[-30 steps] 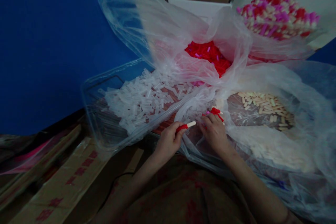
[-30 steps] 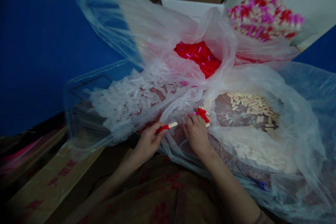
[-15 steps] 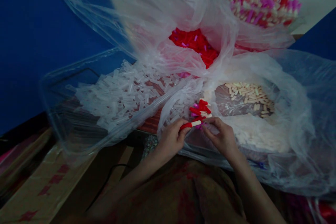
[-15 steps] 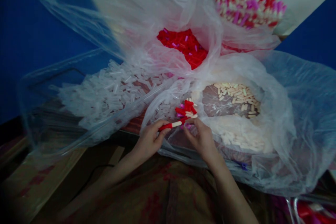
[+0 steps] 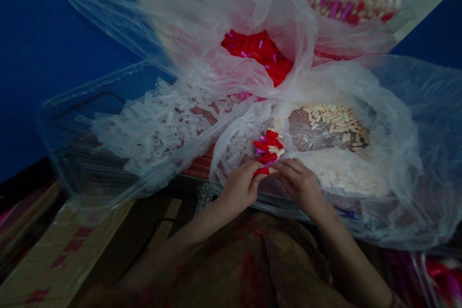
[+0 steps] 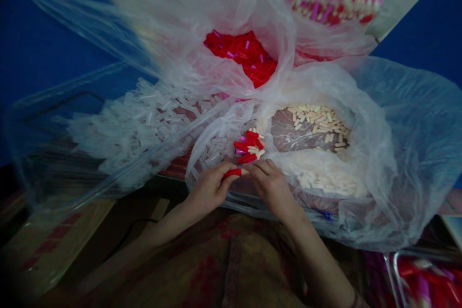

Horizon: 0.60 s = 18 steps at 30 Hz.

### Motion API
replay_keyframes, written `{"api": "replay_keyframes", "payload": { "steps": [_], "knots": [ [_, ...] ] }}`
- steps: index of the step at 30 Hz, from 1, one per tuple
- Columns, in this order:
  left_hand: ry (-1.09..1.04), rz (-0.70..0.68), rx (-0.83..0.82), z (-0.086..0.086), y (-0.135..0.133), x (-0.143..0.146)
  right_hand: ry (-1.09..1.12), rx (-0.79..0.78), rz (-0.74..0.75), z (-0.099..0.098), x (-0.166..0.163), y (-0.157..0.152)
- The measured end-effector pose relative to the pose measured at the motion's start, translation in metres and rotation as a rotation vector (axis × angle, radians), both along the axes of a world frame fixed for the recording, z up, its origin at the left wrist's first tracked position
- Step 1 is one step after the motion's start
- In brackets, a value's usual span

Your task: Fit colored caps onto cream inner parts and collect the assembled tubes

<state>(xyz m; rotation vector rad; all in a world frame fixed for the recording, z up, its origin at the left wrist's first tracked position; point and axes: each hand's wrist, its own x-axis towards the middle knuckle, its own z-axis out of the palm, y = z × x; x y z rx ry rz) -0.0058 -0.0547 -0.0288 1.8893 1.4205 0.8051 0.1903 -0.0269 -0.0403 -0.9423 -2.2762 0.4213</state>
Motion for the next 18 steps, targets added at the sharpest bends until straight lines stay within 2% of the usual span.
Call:
{"api": "replay_keyframes", "payload": {
  "steps": [4, 9, 12, 14, 16, 18],
  "knots": [
    [-0.04, 0.001, -0.004, 0.003, 0.001, 0.002, 0.099, -0.032, 0.013, 0.004, 0.005, -0.001],
    [-0.12, -0.012, 0.015, 0.004, 0.002, 0.006, 0.0, 0.003, 0.025, 0.009, 0.006, -0.004],
    [-0.135, -0.026, 0.109, 0.002, 0.0, 0.01, -0.022, -0.004, -0.025, 0.01, 0.004, -0.006],
    [-0.082, -0.047, 0.224, 0.001, -0.001, 0.012, -0.015, -0.093, -0.063, 0.012, 0.003, -0.008],
    [-0.017, -0.075, 0.303, 0.002, -0.001, 0.014, 0.006, -0.254, -0.091, 0.015, 0.003, -0.01],
    [-0.009, -0.09, 0.281, 0.003, 0.0, 0.017, 0.044, -0.401, -0.107, 0.02, 0.005, -0.012]
  ]
}}
